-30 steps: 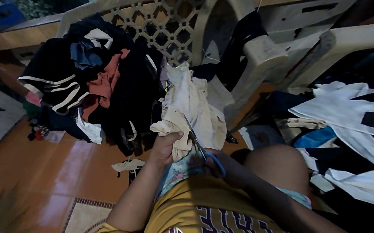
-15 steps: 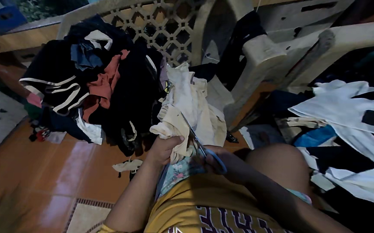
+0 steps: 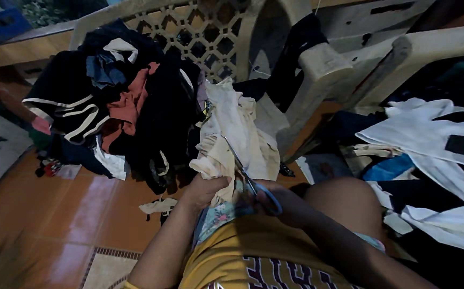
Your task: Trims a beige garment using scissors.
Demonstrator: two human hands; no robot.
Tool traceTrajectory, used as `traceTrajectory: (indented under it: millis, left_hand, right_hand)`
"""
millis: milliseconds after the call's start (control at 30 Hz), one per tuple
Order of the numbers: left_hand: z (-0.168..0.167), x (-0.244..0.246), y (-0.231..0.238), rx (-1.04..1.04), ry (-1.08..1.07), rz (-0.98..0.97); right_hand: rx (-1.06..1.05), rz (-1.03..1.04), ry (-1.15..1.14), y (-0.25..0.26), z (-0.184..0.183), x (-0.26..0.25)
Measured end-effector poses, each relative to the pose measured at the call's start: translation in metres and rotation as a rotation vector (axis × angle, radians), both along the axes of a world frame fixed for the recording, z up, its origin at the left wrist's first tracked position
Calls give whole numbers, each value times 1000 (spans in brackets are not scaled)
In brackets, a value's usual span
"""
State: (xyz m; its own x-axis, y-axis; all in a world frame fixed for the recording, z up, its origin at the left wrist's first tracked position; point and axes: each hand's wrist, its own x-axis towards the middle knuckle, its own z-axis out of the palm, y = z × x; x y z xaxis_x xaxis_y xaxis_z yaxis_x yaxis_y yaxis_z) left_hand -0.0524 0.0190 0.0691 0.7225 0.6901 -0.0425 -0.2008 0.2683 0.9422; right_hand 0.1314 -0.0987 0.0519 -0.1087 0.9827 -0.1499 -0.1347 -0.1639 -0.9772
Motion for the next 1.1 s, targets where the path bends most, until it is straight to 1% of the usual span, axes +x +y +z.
traceTrajectory:
  millis: [233, 333, 467, 567, 633, 800, 833, 933, 1033, 1100]
  left_hand:
    - [-6, 1, 1, 25, -97, -52]
    - [-8, 0, 0, 31, -100, -54]
    - [-5, -2, -3, 58, -44, -41]
    - [-6, -4, -4, 98, 11, -82]
    - [-7, -5, -4, 106, -4, -89]
    - [-12, -6, -3, 70, -54, -109]
    - [-15, -7, -2, 54, -88, -121]
    - [-29, -10, 5, -57, -337, -190]
    - [-26, 3, 21, -318, -505, -208]
    - [-23, 14, 27, -507, -504, -167]
  right_hand:
    - [9, -12, 12, 0, 1, -1]
    - [27, -9, -31, -1, 2, -1]
    - [22, 0, 21, 0, 2, 0]
    - [30, -1, 52, 1, 1, 0]
    - [18, -8, 64, 1, 2, 0]
    - [23, -4, 8, 1, 2, 1]
    - [30, -5, -7, 1, 0, 3]
    - [38, -23, -11, -1, -4, 8]
    - [26, -24, -56, -3, -3, 10]
    - [13, -18, -103, -3, -3, 9]
